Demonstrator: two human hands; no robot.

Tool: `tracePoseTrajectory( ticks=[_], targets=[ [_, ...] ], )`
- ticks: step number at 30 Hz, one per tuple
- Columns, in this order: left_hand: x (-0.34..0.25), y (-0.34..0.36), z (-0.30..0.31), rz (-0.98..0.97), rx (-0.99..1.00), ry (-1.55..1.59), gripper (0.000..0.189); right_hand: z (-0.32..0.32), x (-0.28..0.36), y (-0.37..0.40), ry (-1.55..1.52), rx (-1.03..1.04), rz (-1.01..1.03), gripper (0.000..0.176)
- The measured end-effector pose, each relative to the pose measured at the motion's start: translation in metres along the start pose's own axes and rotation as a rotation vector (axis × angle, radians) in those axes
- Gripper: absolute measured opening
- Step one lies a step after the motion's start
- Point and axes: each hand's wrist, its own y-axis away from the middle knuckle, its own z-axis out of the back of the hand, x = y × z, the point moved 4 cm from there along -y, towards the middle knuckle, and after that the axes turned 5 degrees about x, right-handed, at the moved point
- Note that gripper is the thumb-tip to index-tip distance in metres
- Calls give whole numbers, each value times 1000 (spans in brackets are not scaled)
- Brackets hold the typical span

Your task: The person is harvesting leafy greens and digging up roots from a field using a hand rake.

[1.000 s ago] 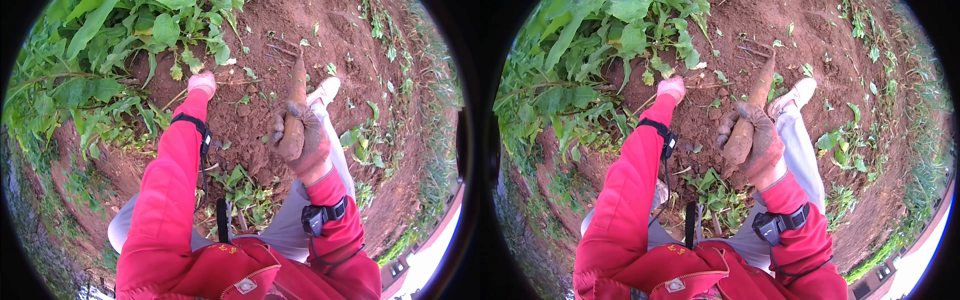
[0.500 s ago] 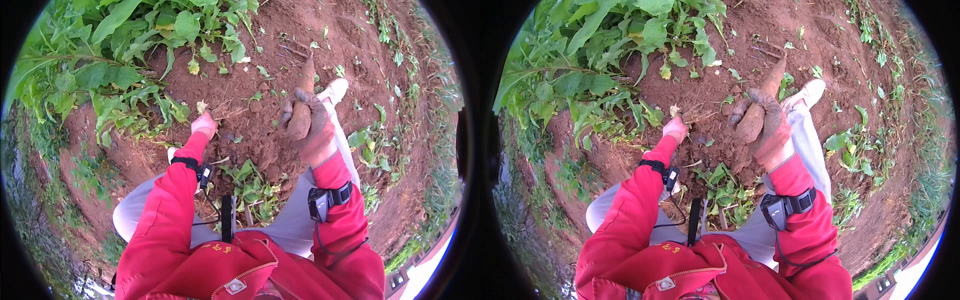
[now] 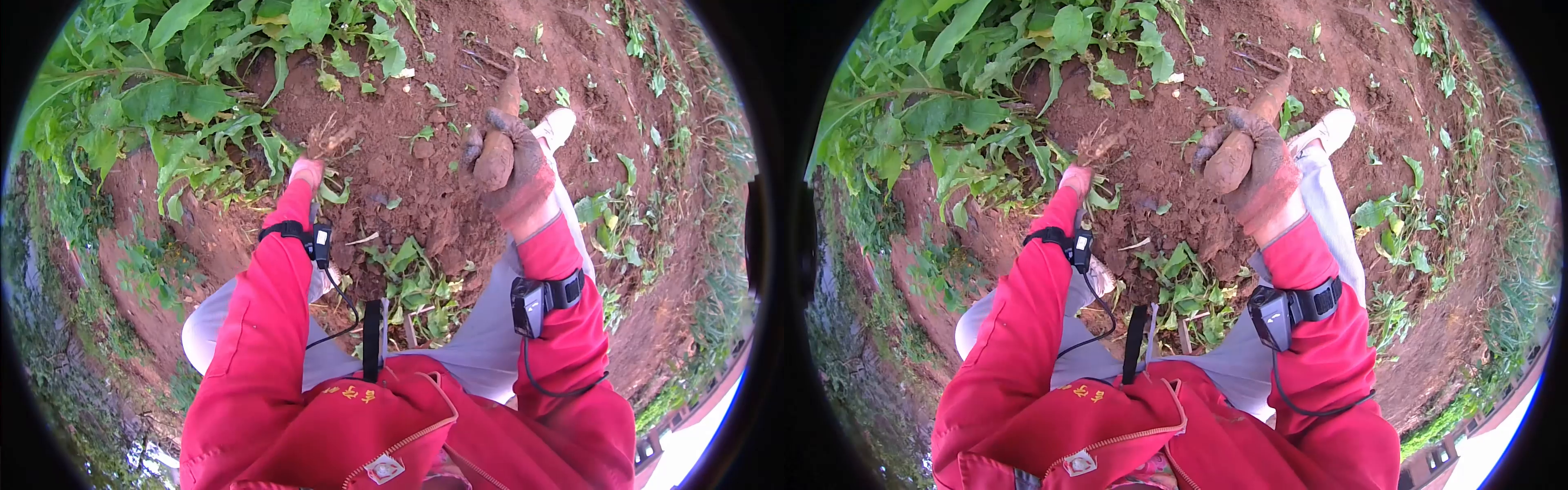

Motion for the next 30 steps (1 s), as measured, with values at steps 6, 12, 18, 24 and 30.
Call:
tracePoseTrajectory(
  ticks=[6, 12, 18, 24, 30],
  targets=[
    [-73, 57, -1, -214, 152, 240, 43, 1, -1, -2, -27, 12, -9, 20],
    [-175, 130, 5, -134, -37, 252, 49, 4, -2, -4, -43, -30, -6, 19],
    [-190, 184, -47, -612, 131, 113, 36, 6, -2, -3, -28, -27, -14, 21],
    [-154, 210, -88, -575, 102, 47, 42, 5, 0, -1, 42, 46, -23, 13],
    [-116, 185, -30, -21, -371, 437, 52, 2, 0, 0, -31, 0, 0, 13]
  ],
)
